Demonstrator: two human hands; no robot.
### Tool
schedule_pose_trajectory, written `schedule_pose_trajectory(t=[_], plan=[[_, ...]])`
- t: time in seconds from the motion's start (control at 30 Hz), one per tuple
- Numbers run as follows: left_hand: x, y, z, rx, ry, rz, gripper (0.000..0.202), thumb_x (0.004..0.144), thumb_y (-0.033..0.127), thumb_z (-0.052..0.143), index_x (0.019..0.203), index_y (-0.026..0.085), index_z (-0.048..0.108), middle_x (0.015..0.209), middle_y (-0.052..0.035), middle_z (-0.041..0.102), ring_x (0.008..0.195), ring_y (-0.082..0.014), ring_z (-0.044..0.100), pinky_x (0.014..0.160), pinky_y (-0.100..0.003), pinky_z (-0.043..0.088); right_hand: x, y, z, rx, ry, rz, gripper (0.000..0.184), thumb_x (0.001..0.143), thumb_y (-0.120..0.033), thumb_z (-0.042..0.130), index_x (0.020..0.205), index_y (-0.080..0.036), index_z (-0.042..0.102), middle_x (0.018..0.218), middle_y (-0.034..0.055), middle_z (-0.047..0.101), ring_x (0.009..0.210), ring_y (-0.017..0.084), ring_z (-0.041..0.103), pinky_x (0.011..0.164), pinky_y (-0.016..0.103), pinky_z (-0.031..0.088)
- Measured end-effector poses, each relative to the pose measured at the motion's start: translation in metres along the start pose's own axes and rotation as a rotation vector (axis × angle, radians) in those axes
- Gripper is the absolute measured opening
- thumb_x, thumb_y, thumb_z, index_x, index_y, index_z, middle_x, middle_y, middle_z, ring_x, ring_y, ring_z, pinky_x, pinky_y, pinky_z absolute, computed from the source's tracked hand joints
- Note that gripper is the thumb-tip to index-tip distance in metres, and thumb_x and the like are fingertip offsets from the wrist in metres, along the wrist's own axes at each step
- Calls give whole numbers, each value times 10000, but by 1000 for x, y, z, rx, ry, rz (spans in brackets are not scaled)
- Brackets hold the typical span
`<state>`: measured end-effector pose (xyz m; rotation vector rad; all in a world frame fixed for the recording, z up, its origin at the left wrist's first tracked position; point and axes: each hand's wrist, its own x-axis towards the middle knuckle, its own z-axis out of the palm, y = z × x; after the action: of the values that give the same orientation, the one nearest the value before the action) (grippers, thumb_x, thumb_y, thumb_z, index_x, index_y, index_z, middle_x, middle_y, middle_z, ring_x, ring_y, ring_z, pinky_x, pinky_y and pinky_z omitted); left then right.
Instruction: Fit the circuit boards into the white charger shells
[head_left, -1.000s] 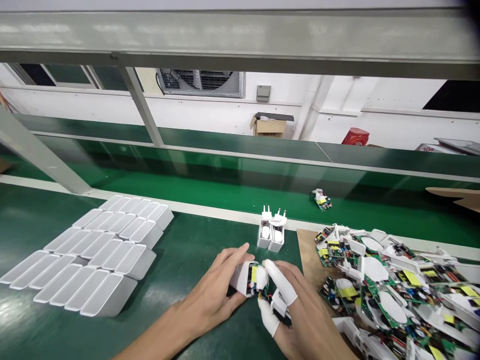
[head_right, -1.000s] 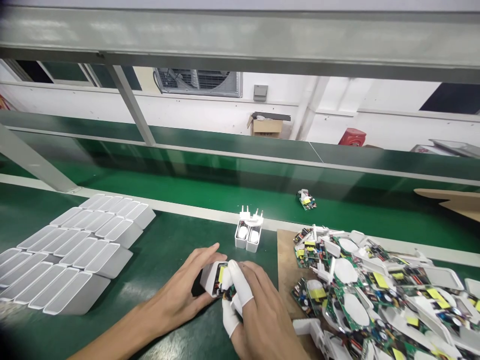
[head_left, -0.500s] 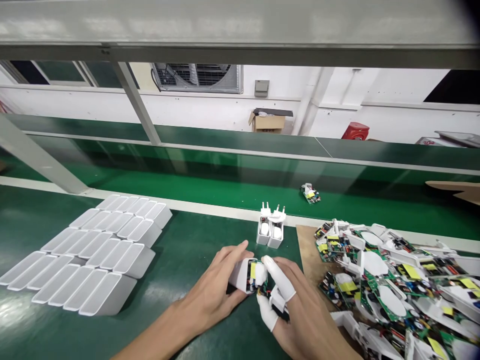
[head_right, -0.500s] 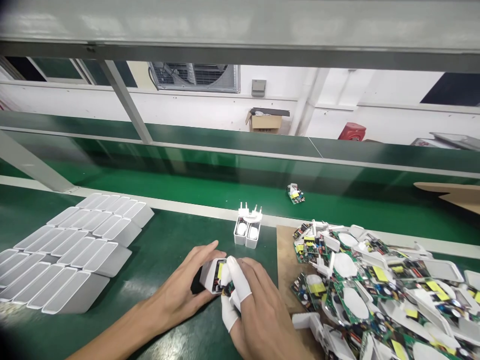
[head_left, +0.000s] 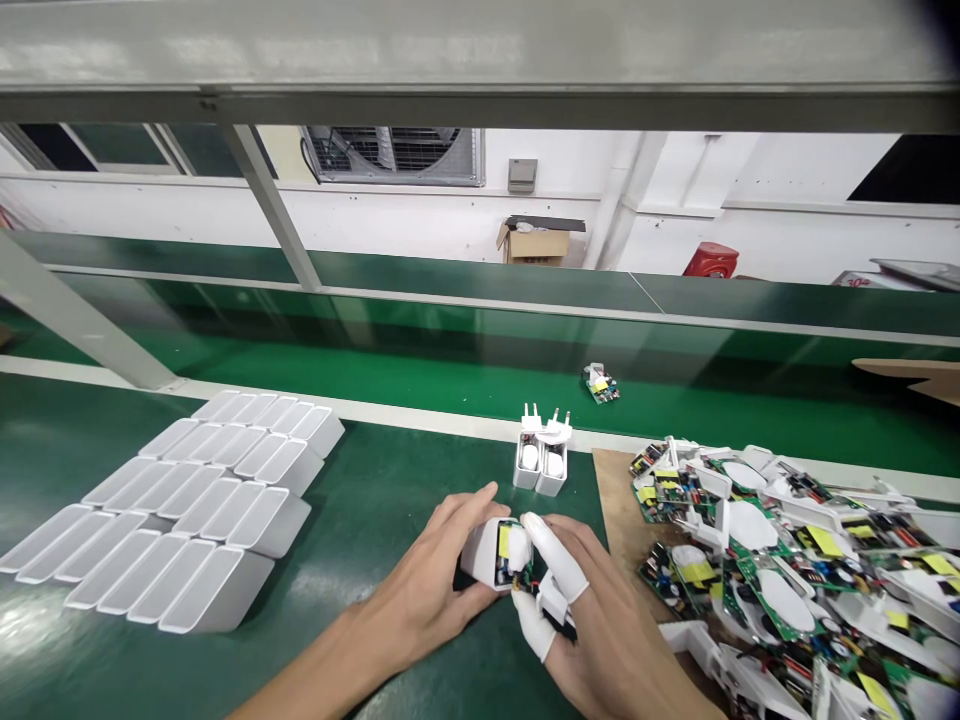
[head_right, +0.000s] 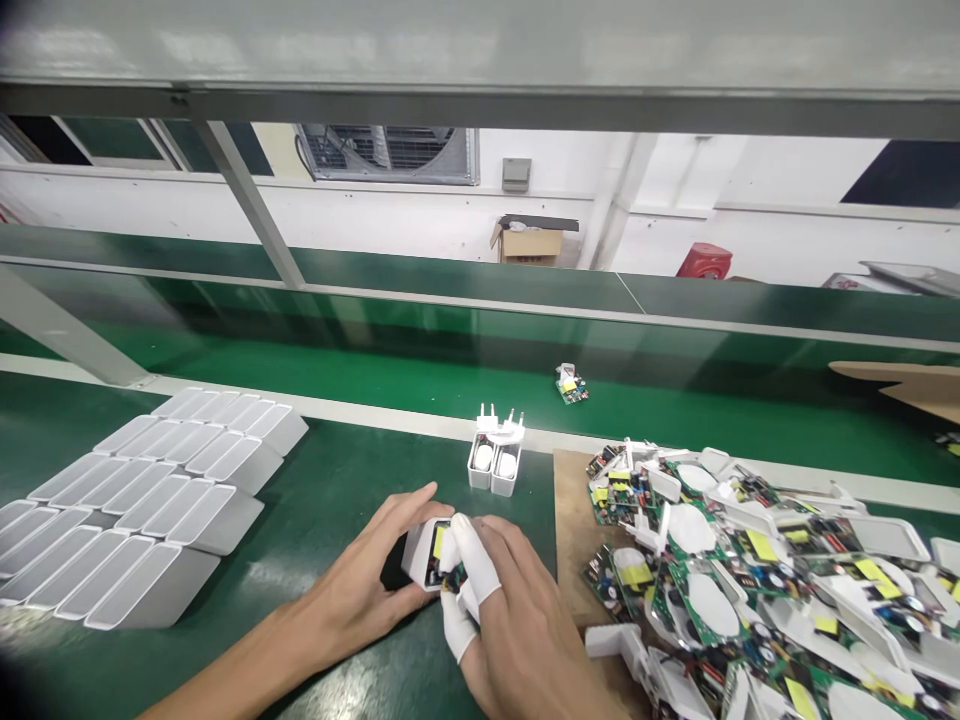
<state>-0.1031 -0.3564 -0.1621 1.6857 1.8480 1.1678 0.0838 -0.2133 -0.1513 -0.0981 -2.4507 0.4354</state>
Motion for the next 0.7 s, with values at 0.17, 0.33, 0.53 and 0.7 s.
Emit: schedule_pose_trajectory(t=[0.17, 0.33, 0.53, 0.7], plan=[[1, -1, 0, 1, 10, 7, 949, 974, 107, 675, 1680, 399, 112, 1472, -91, 557, 1364, -267, 546, 1160, -495, 496, 0, 1, 2, 23, 11, 5, 774, 916, -37, 530, 1643, -121, 281, 1327, 187, 662, 1252, 332, 634, 977, 482, 655], [1, 0, -3, 21, -65, 49, 1002, 977, 130, 678, 1688, 423, 36, 1551, -85, 565, 1408, -299, 526, 1170, -537, 476, 2, 3, -2, 77, 12, -6, 631, 961, -126, 621, 1558, -146, 417, 1319, 177, 670, 1236, 323, 647, 983, 464, 644], [0, 1, -8, -108, -99, -46, 875, 986, 196, 648, 1694, 355, 161, 1550, -122, 562, 1357, -303, 601, 1155, -487, 493, 3, 7, -10, 331, -2, 187, 380, 1098, -231, 460, 1463, -285, 548, 1275, 93, 706, 1123, 209, 713, 922, 314, 642], [6, 6, -7, -576, 40, -218, 605, 1022, 452, 656, 1554, 296, 414, 1279, -79, 624, 1143, -243, 656, 1052, -432, 532, -2, 11, 19, 309, -25, 113, 466, 1046, -207, 598, 1500, -291, 533, 1581, 110, 532, 1418, 250, 580, 1178, 395, 516]])
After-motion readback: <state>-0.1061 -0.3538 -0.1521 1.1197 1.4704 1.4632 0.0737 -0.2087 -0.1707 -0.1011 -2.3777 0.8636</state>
